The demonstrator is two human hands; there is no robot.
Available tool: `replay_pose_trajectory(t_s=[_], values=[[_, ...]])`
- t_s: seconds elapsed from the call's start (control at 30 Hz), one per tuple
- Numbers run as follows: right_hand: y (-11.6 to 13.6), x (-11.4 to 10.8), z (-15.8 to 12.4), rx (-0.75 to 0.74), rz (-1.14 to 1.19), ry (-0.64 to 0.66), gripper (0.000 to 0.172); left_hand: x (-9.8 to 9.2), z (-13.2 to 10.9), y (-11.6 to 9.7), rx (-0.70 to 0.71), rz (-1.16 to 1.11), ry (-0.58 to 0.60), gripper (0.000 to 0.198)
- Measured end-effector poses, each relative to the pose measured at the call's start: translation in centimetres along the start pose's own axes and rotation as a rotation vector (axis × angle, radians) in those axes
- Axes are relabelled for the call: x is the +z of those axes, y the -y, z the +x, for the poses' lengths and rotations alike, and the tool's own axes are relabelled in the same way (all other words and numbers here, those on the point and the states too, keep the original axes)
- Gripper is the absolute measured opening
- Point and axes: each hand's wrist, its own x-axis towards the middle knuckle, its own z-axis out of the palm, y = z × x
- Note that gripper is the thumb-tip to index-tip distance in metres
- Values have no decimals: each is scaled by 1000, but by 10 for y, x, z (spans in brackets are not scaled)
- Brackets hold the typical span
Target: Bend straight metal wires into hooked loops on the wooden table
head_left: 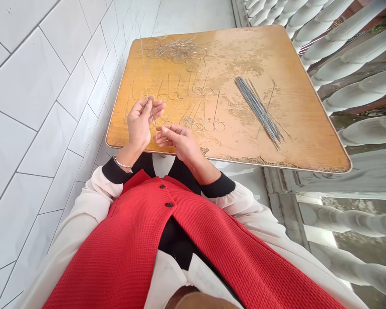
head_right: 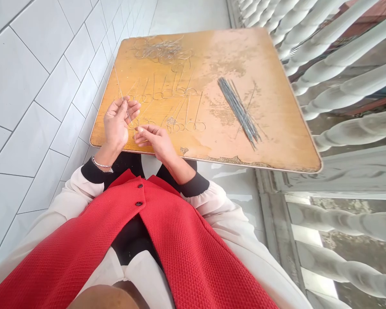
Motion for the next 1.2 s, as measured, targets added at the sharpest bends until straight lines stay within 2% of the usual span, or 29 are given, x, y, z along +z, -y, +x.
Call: replay_pose_trajectory(t_s=[0.1,0.23,0.33,0.5,0.63,0.73,0.8,0.9,1.03,1.2], values=[[-2,5,5,93,53,34,49,2,0,4,-30,-23,-19,22],[-10,7,9,15,10,-46,32,3,2,5,-76,-78,-28,22],[-13,5,9,-26,-42,-43,23,3,5,3,-116,-88,-44,19],[-15,2,9,29,-77,33,25,0,8,1,-142,-94,-80,16],[-17,4,9,52,-80,-4,22,1,7,-4,-67,-64,-91,15],[-19,4,9,9,-206,-49,14,1,8,-4,-71,-73,-88,15],[-20,2,8,-74,-353,-56,13,0,10,-3,-91,-88,-90,15],[-20,-4,6,-198,-504,-53,16,-3,13,-2,-112,-105,-91,14],[-23,-7,5,-240,-492,-67,24,-3,11,-2,-98,-110,-95,15],[-25,-2,5,-291,-428,-18,49,-2,8,-3,-18,-87,-110,15]])
